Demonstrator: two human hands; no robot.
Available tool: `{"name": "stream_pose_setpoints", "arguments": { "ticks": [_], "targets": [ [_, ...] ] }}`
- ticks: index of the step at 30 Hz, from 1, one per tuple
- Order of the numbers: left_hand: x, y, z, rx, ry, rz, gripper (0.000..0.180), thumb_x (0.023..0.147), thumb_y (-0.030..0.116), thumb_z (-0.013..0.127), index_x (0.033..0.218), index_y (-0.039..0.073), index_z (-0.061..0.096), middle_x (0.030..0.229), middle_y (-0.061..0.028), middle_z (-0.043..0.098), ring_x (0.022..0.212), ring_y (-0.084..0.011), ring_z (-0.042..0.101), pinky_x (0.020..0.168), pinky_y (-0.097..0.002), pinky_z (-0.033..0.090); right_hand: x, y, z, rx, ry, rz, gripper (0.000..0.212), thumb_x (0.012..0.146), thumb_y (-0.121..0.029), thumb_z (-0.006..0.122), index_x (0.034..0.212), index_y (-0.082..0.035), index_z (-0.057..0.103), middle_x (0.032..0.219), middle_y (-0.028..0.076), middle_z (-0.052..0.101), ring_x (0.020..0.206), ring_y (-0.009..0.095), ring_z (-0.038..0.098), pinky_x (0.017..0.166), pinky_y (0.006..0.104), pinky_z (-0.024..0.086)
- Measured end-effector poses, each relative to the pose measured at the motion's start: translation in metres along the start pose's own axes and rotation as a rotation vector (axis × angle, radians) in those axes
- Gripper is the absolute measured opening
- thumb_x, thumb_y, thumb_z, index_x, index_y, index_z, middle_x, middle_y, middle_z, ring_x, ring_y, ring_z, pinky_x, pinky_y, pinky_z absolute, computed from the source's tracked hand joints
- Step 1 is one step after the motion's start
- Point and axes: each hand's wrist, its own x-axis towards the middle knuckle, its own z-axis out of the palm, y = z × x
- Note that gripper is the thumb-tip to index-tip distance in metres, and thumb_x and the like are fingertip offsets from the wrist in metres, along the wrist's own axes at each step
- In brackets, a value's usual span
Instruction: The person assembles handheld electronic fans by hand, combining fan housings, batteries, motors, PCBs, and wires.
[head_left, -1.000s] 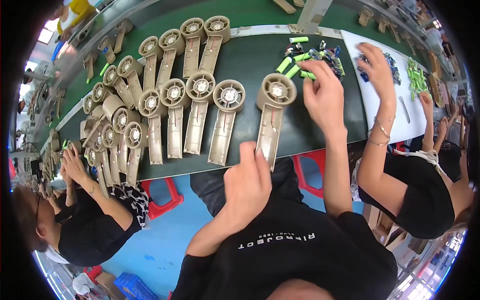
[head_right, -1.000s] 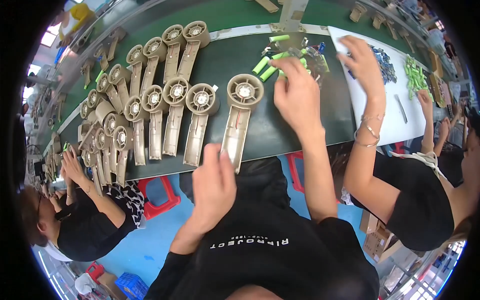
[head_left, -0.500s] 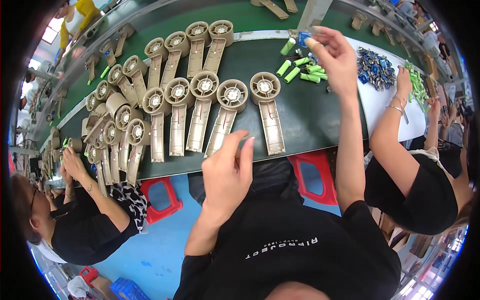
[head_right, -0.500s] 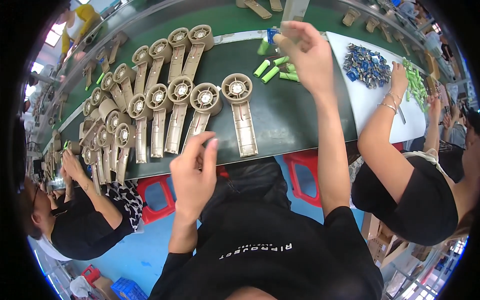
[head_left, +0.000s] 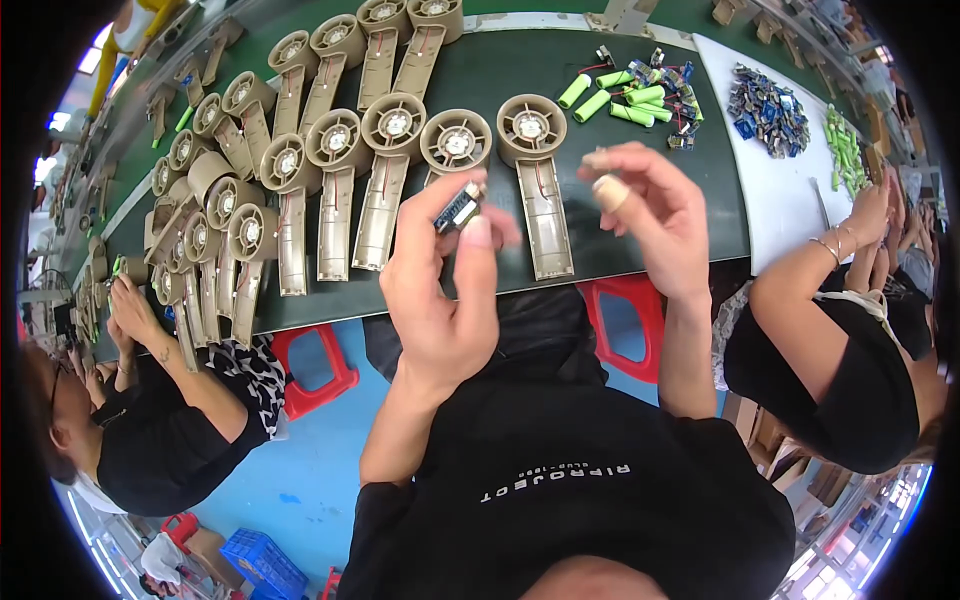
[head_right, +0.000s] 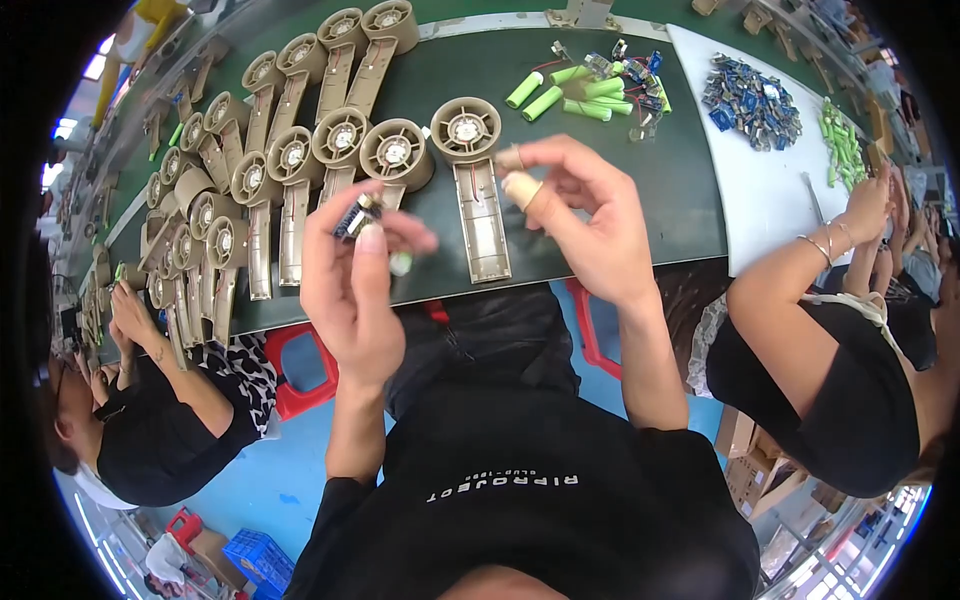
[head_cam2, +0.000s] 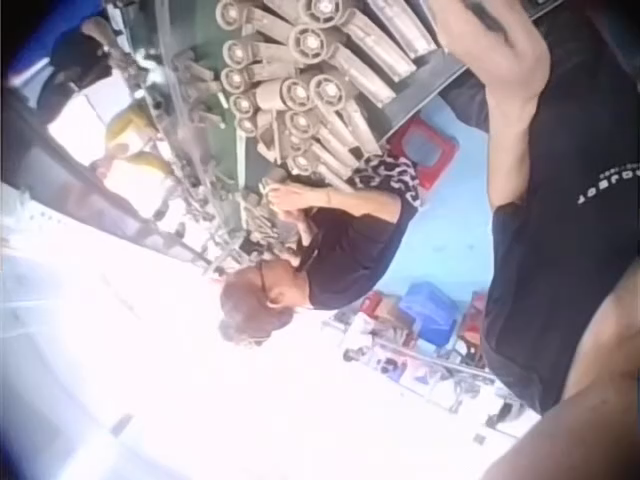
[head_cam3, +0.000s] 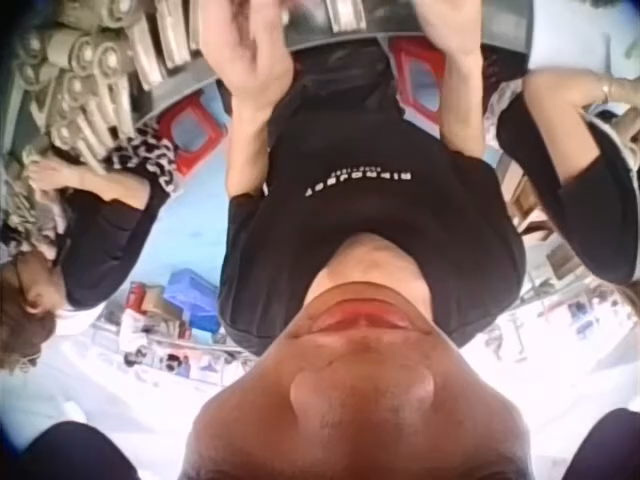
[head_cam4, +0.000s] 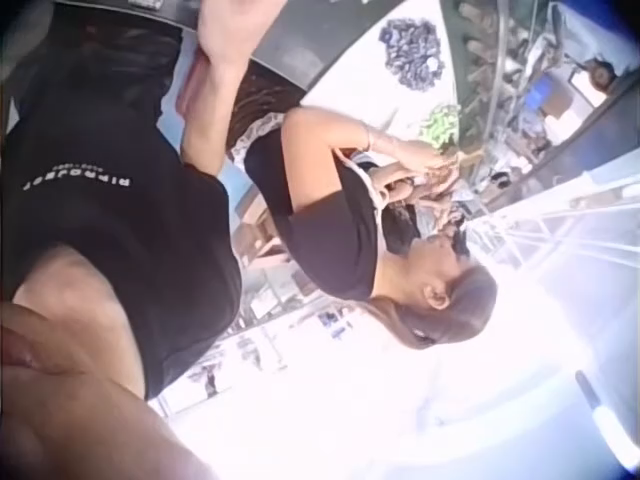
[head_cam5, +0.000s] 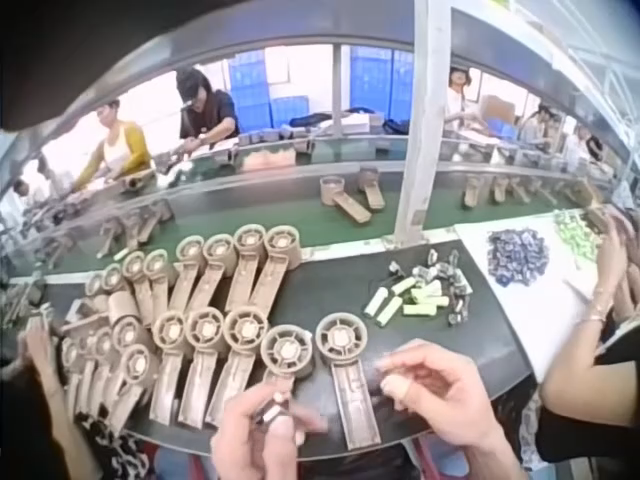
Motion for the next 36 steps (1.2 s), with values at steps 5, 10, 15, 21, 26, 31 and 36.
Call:
{"name": "stream_pose_setpoints", "arguments": {
  "ticks": [5,10,15,21,26,31,36],
  "targets": [
    [-0.001,-0.009,0.007,0.389,-0.25,0.009,0.024,0.083,0.0,0.061,0.107,0.003,0.062,0.07,-0.0106,0.061,0.045,-0.02,0.054,0.044,-0.0295,0.041,-0.009,0.037,-0.001,-0.151,-0.058,0.074,0.021,0.088,0.004,0.062,0.108,0.001,0.065,0.098,0.002,0.058,0.074,0.003,0.051,0.064,0.0177,0.043],
    [0.005,-0.022,0.029,0.768,-0.285,0.121,0.01,0.086,0.009,0.066,0.092,0.003,0.061,0.068,-0.0147,0.063,0.051,-0.0303,0.061,0.045,-0.0384,0.043,-0.004,0.047,0.003,-0.122,-0.025,-0.02,0.023,0.084,0.009,0.063,0.105,0.002,0.065,0.098,0.003,0.058,0.068,0.002,0.048,0.062,0.0163,0.04],
    [0.01,-0.017,0.033,0.378,-0.11,-0.217,0.009,0.092,0.009,0.062,0.088,0.0,0.06,0.056,-0.0132,0.059,0.044,-0.0219,0.059,0.04,-0.0351,0.038,0.004,0.046,0.014,-0.218,0.026,-0.2,0.024,0.079,0.01,0.068,0.101,0.001,0.067,0.1,0.005,0.064,0.059,0.001,0.045,0.052,0.0164,0.037],
    [0.014,-0.017,0.025,0.25,-0.095,-0.427,0.013,0.096,0.012,0.059,0.095,0.0,0.063,0.054,-0.0048,0.051,0.045,-0.0057,0.042,0.042,-0.0274,0.032,0.018,0.055,0.022,-0.602,0.047,-0.6,0.017,0.078,0.004,0.07,0.094,0.0,0.07,0.091,0.008,0.066,0.056,0.008,0.054,0.048,0.0218,0.043],
    [0.006,-0.014,0.018,0.191,-0.177,-0.409,0.019,0.099,0.01,0.052,0.114,0.0,0.056,0.06,-0.0074,0.053,0.051,-0.0138,0.05,0.048,-0.0315,0.038,0.016,0.05,0.022,-0.614,0.082,-0.549,0.015,0.078,0.003,0.07,0.093,-0.001,0.069,0.088,0.008,0.064,0.059,0.011,0.058,0.049,0.0236,0.046],
    [-0.007,-0.027,0.012,0.379,-0.209,-0.256,0.028,0.096,0.007,0.058,0.122,-0.001,0.054,0.077,-0.014,0.064,0.065,-0.027,0.063,0.057,-0.0366,0.045,0.016,0.051,0.025,-0.564,0.107,-0.54,0.013,0.078,0.002,0.071,0.09,0.0,0.069,0.087,0.008,0.064,0.06,0.01,0.057,0.049,0.0227,0.045],
    [-0.009,-0.037,0.014,0.431,-0.134,-0.055,0.032,0.089,0.003,0.066,0.12,0.0,0.062,0.085,-0.013,0.065,0.07,-0.0242,0.063,0.062,-0.033,0.049,0.016,0.051,0.025,-0.581,0.07,-0.555,0.012,0.077,0.002,0.071,0.089,0.0,0.069,0.085,0.008,0.064,0.061,0.012,0.058,0.049,0.0229,0.046]
  ]
}}
